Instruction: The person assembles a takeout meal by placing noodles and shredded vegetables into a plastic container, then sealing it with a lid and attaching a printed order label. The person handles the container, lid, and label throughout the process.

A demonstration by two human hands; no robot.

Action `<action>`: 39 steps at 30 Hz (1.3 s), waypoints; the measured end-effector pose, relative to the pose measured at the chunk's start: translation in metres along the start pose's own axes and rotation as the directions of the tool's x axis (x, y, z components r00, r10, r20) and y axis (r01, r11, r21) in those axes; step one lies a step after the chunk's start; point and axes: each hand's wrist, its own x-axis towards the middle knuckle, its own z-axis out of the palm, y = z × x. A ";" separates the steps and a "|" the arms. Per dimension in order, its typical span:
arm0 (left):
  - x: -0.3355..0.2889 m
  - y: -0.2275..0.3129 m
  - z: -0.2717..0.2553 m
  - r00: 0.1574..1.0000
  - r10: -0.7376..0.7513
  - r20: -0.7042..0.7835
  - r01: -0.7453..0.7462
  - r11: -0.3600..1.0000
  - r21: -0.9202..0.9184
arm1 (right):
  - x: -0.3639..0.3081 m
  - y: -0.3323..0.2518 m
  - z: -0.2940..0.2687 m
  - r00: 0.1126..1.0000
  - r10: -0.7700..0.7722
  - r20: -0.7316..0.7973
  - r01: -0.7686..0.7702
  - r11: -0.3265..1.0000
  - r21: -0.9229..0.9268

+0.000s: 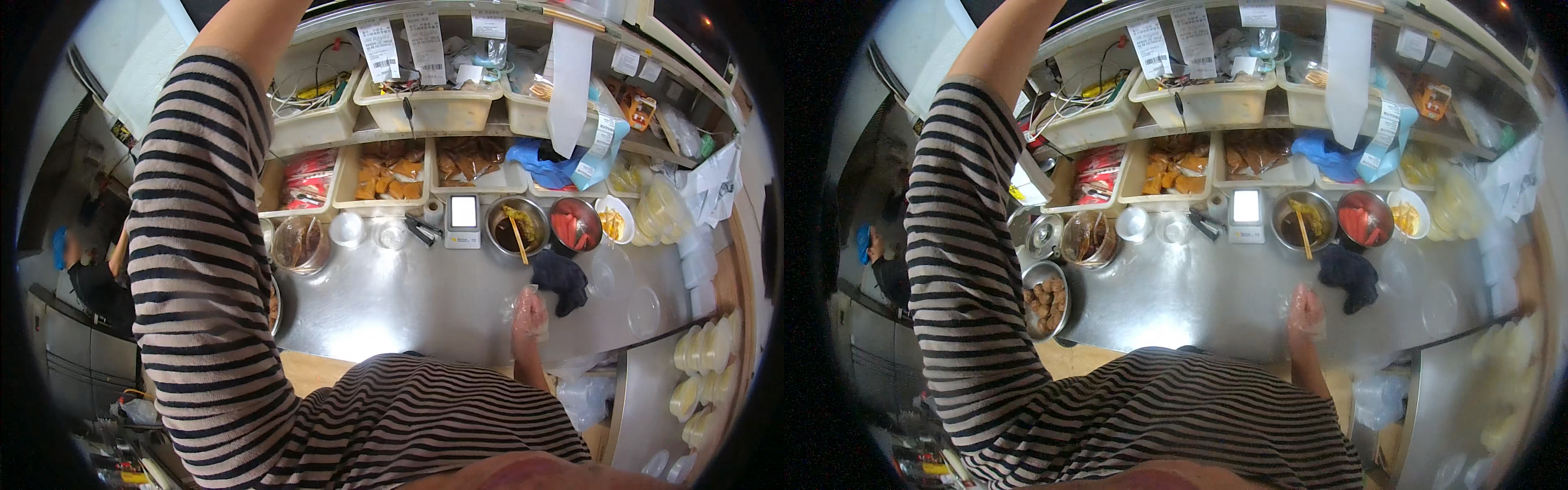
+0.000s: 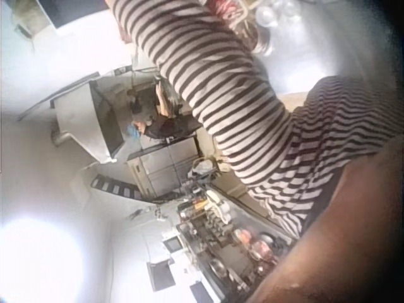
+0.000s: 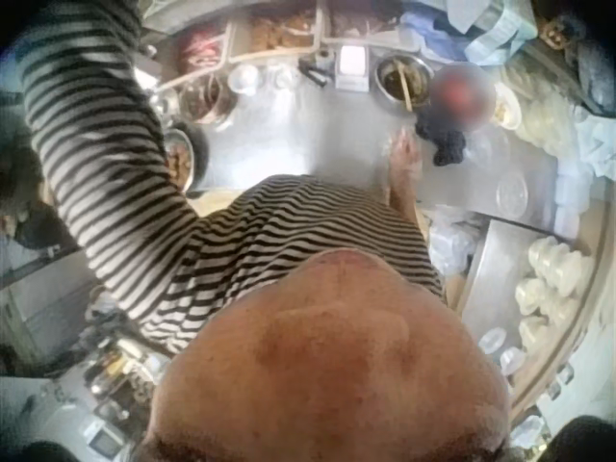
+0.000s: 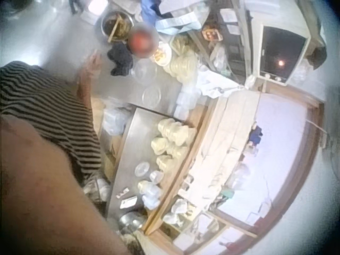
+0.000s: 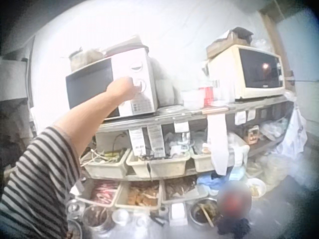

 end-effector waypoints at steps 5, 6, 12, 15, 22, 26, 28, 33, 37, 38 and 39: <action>0.006 0.006 0.021 0.995 -0.089 0.049 0.088 0.996 0.026 | 0.010 0.003 -0.002 0.995 0.099 0.013 -0.100 0.989 0.111; 0.006 0.009 0.022 0.993 -0.116 0.037 0.115 0.993 0.026 | 0.012 0.004 -0.002 0.993 0.117 0.021 -0.118 0.990 0.075; -0.004 0.028 0.011 0.976 -0.216 -0.031 0.216 0.976 0.019 | 0.024 0.004 -0.002 0.988 0.087 0.131 -0.101 0.989 0.104; -0.003 0.033 0.003 0.978 -0.196 -0.069 0.196 0.981 -0.016 | 0.028 0.003 0.000 0.988 0.089 0.126 -0.098 0.993 0.064; 0.010 0.030 0.007 0.978 -0.174 -0.116 0.167 0.984 -0.067 | 0.037 -0.005 0.010 0.992 0.014 0.124 -0.013 1.000 -0.006; 0.010 0.032 0.013 0.964 -0.216 -0.155 0.202 0.974 -0.101 | 0.036 -0.017 0.012 0.983 0.069 0.172 -0.089 0.990 0.110; 0.008 0.034 0.013 0.963 -0.229 -0.143 0.213 0.970 -0.117 | 0.035 -0.022 0.013 0.987 0.052 0.155 -0.059 0.997 0.043; 0.005 0.036 0.012 0.960 -0.245 -0.136 0.225 0.964 -0.144 | 0.034 -0.023 0.013 0.983 0.044 0.178 -0.060 0.994 0.087; 0.007 0.033 0.015 0.961 -0.241 -0.135 0.217 0.961 -0.170 | 0.032 -0.014 0.014 0.981 0.049 0.189 -0.072 0.990 0.118; 0.008 0.033 0.017 0.960 -0.244 -0.138 0.219 0.960 -0.176 | 0.031 -0.012 0.014 0.976 0.079 0.201 -0.109 0.984 0.142; 0.009 0.032 0.018 0.959 -0.246 -0.144 0.218 0.958 -0.187 | 0.030 -0.010 0.015 0.979 0.056 0.198 -0.087 0.985 0.150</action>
